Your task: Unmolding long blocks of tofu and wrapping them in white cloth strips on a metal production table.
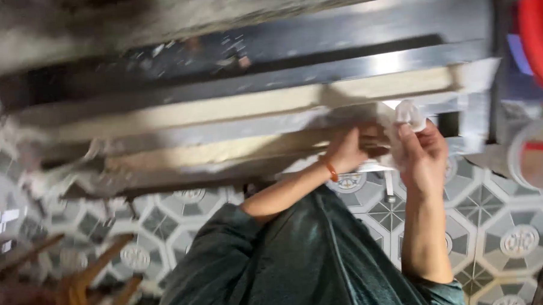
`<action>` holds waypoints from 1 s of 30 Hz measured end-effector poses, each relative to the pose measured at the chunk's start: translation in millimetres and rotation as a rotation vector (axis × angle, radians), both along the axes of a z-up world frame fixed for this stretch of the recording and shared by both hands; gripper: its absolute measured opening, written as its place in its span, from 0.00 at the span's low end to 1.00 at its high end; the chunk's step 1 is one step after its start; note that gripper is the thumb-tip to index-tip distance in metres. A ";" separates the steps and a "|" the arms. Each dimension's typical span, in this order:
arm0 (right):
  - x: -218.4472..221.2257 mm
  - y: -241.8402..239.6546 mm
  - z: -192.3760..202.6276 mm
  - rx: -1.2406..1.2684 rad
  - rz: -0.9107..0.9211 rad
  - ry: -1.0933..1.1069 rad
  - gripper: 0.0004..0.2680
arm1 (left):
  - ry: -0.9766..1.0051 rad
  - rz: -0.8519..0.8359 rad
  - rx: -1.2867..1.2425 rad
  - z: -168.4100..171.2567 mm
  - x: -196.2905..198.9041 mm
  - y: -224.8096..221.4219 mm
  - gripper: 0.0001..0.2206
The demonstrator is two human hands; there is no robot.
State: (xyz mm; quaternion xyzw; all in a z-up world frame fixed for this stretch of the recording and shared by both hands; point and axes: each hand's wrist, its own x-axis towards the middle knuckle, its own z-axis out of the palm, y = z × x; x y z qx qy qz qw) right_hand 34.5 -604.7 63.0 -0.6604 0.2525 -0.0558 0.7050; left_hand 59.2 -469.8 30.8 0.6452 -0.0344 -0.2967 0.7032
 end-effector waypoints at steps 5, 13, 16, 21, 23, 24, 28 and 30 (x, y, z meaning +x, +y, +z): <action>-2.1 162.0 69.5 0.006 0.354 0.000 0.02 | 0.100 0.253 -0.394 1.7 -18.2 163.5 0.29; 8.2 184.7 100.0 0.252 0.107 -0.017 0.05 | -0.098 0.178 0.245 -34.2 -31.0 303.0 0.28; -0.9 107.2 89.1 0.032 0.285 -0.247 0.06 | -0.394 0.085 0.548 -33.5 -27.4 315.0 0.26; -25.4 -40.2 46.2 -0.254 -0.200 0.498 0.12 | -0.849 -0.256 0.791 -6.4 -10.3 294.0 0.29; -28.8 -99.0 -0.7 -0.417 -0.124 0.449 0.12 | -0.877 -0.465 0.833 -10.9 3.4 289.8 0.40; -30.0 -129.0 -24.0 -0.575 -0.045 0.394 0.13 | -0.901 -0.673 0.877 -12.6 11.5 287.2 0.51; -48.0 -144.1 -39.7 -1.597 0.270 0.137 0.27 | -0.803 -0.761 0.839 -13.7 12.9 296.9 0.29; -49.3 -110.3 -34.6 -1.336 0.289 -0.194 0.20 | -0.985 -0.562 1.056 -19.7 -1.3 318.3 0.28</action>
